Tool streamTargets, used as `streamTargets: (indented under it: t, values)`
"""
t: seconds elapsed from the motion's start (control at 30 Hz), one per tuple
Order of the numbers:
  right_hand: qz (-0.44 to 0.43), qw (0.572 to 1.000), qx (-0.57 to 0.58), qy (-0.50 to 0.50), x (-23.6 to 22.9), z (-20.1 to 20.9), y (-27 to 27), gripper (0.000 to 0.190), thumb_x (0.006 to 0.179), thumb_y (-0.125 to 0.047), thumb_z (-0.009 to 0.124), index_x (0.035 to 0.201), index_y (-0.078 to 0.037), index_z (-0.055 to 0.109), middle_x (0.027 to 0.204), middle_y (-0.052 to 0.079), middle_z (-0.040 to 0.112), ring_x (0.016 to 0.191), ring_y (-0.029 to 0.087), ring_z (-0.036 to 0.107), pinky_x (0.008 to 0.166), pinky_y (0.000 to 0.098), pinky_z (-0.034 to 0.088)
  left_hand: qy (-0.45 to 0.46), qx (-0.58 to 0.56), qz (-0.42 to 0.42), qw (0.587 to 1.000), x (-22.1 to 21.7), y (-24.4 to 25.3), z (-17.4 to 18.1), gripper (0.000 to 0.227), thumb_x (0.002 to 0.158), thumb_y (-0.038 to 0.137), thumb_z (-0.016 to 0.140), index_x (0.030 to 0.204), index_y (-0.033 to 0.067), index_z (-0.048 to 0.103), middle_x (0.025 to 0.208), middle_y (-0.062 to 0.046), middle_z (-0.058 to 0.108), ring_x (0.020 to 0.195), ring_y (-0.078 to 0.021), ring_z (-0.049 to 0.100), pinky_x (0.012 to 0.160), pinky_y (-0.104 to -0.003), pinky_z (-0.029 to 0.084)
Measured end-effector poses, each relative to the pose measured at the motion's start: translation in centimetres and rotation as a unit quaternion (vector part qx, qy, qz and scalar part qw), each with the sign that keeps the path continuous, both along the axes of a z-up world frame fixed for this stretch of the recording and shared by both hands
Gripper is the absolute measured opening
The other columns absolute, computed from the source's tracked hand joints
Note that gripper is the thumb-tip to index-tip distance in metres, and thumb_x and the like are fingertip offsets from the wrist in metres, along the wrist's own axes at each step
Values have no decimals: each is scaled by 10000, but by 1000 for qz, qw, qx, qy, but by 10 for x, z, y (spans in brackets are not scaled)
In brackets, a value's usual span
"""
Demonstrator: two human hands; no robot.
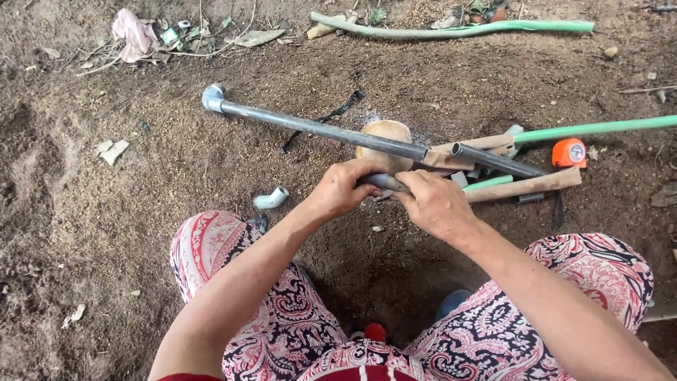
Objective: Measuring, cutting, and assembling PVC pipes and fittings on the ground using a handsaw and sealant.
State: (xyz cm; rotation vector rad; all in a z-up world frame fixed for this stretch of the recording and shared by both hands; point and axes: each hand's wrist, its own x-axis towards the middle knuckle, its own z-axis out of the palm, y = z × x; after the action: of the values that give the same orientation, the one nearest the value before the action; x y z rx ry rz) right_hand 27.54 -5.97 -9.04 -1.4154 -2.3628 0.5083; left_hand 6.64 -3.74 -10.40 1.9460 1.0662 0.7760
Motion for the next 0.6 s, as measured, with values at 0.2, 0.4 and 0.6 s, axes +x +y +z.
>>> streamTargets:
  t: [0.2, 0.4, 0.6]
  values:
    - [2, 1000, -15, 19, -5, -4, 2, 300, 825, -224, 644, 1101, -122, 585, 927, 126, 654, 868, 318, 661, 745, 435, 530, 12, 24, -13, 1000, 1, 3, -10, 377, 703, 118, 787, 1058, 112, 662, 927, -131, 687, 934, -300, 660, 867, -404, 517]
    - [-9, 989, -149, 1, -8, 28, -2, 295, 877, -214, 588, 1141, -81, 581, 985, 147, 658, 938, 315, 658, 812, 410, 521, 15, 9, -16, 1000, -3, 4, -8, 385, 725, 86, 772, 1090, 82, 648, 968, -143, 683, 962, -302, 655, 896, -413, 503]
    - [-30, 910, -392, -133, 17, -11, -14, 263, 863, -225, 611, 1090, -98, 651, 967, 125, 696, 882, 238, 682, 874, 380, 530, 108, 19, 129, 986, -59, 28, -9, 420, 746, 183, 769, 1128, 123, 606, 996, -157, 659, 986, -335, 626, 895, -443, 481]
